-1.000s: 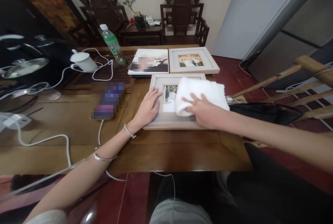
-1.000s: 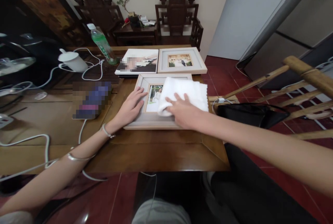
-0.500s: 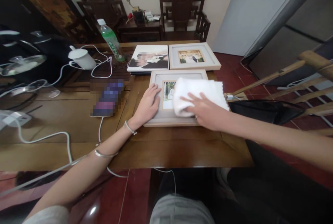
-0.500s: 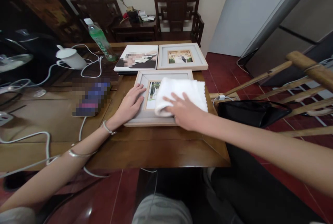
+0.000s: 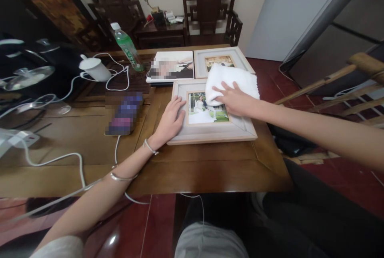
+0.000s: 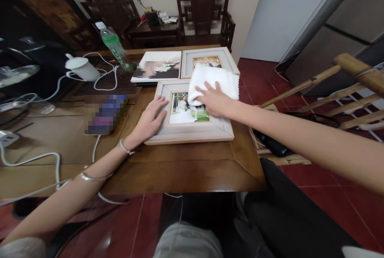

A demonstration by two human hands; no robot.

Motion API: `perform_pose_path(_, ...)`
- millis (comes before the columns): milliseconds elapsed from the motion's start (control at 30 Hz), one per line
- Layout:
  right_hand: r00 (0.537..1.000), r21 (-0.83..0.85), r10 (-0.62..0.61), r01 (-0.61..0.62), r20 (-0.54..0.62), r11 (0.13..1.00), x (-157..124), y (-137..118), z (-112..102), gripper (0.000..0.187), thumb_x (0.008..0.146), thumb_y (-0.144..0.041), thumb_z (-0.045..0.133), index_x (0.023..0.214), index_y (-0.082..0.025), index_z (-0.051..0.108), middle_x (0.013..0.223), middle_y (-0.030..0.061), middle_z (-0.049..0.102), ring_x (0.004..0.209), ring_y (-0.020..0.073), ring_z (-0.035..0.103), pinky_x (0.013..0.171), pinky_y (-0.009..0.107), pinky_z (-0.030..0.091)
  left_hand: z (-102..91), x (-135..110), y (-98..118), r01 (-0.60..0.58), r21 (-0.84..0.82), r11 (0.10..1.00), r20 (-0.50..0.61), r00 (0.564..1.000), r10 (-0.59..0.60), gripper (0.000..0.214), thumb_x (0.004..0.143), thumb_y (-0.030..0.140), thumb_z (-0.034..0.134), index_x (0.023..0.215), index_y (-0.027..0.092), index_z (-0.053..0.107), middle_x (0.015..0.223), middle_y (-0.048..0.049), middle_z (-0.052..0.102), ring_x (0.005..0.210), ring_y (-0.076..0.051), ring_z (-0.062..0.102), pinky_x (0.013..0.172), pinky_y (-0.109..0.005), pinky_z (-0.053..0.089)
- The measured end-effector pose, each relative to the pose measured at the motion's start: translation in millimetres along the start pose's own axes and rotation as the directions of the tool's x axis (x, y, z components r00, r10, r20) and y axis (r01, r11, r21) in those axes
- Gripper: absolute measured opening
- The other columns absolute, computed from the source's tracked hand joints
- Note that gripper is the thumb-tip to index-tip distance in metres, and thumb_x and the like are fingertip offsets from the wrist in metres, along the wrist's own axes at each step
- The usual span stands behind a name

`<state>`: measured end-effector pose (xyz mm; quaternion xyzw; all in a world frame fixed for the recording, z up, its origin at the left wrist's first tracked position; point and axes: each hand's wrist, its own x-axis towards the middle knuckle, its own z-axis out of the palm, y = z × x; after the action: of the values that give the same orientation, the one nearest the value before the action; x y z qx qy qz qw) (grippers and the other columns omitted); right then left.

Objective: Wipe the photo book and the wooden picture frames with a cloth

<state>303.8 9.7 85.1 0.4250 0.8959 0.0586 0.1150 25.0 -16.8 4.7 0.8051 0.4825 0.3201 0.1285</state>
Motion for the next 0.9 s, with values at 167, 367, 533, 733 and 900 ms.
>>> perform_pose_path(167,0.988,0.152,-0.015,-0.009,0.156,0.988,-55.9,-57.1,-27.2,0.071,0.081,0.002,0.048,0.147,-0.018,0.065,0.171,0.0148,0.036,0.155,0.0483,0.032,0.114,0.074,0.039,0.8,0.3,3.4,0.012,0.019,1.000,0.003,1.000,-0.012,0.042,0.103,0.029,0.045,0.138,0.014,0.063,0.157,-0.0178,0.056,0.155,-0.032,0.042,0.130,-0.057,0.031)
perform_pose_path(367,0.945,0.346,-0.238,0.152,0.223,0.926,-95.0,-108.8,-62.9,0.063,0.082,0.000,0.050,0.139,-0.020,0.070,0.170,0.0132,0.039,0.154,0.0441,0.038,0.112,0.063,0.050,0.5,0.8,4.5,0.018,0.040,0.999,0.006,1.000,-0.019,0.045,0.102,0.033,0.044,0.138,0.013,0.063,0.157,-0.0176,0.056,0.155,-0.032,0.042,0.130,-0.056,0.032)
perform_pose_path(533,0.971,0.307,-0.226,0.193,0.075,0.932,-63.6,-92.2,-32.4,0.067,0.085,0.003,0.046,0.146,-0.018,0.064,0.172,0.0132,0.036,0.159,0.0418,0.028,0.119,0.072,0.037,-0.7,0.9,1.9,0.004,0.048,0.999,0.034,0.999,-0.005,0.044,0.102,0.034,0.046,0.139,0.015,0.062,0.159,-0.0158,0.055,0.156,-0.032,0.040,0.131,-0.058,0.031)
perform_pose_path(733,0.991,0.189,0.023,0.003,-0.133,0.982,-3.4,-8.6,2.4,0.074,0.084,0.003,0.045,0.155,-0.015,0.054,0.174,0.0163,0.030,0.159,0.0408,0.028,0.121,0.071,0.032,-1.9,0.7,2.9,-0.005,0.057,0.998,0.052,0.999,0.002,0.046,0.103,0.035,0.045,0.140,0.014,0.062,0.160,-0.0163,0.054,0.157,-0.032,0.038,0.131,-0.058,0.030)
perform_pose_path(900,0.993,0.073,0.055,-0.048,-0.102,0.996,25.5,16.3,3.1,0.071,0.085,0.001,0.045,0.154,-0.012,0.055,0.175,0.0178,0.026,0.160,0.0478,0.021,0.117,0.079,0.028,-2.7,0.6,4.3,0.001,0.056,0.998,0.056,0.998,-0.004,0.048,0.104,0.035,0.043,0.140,0.010,0.062,0.159,-0.0189,0.054,0.158,-0.032,0.038,0.131,-0.057,0.029)
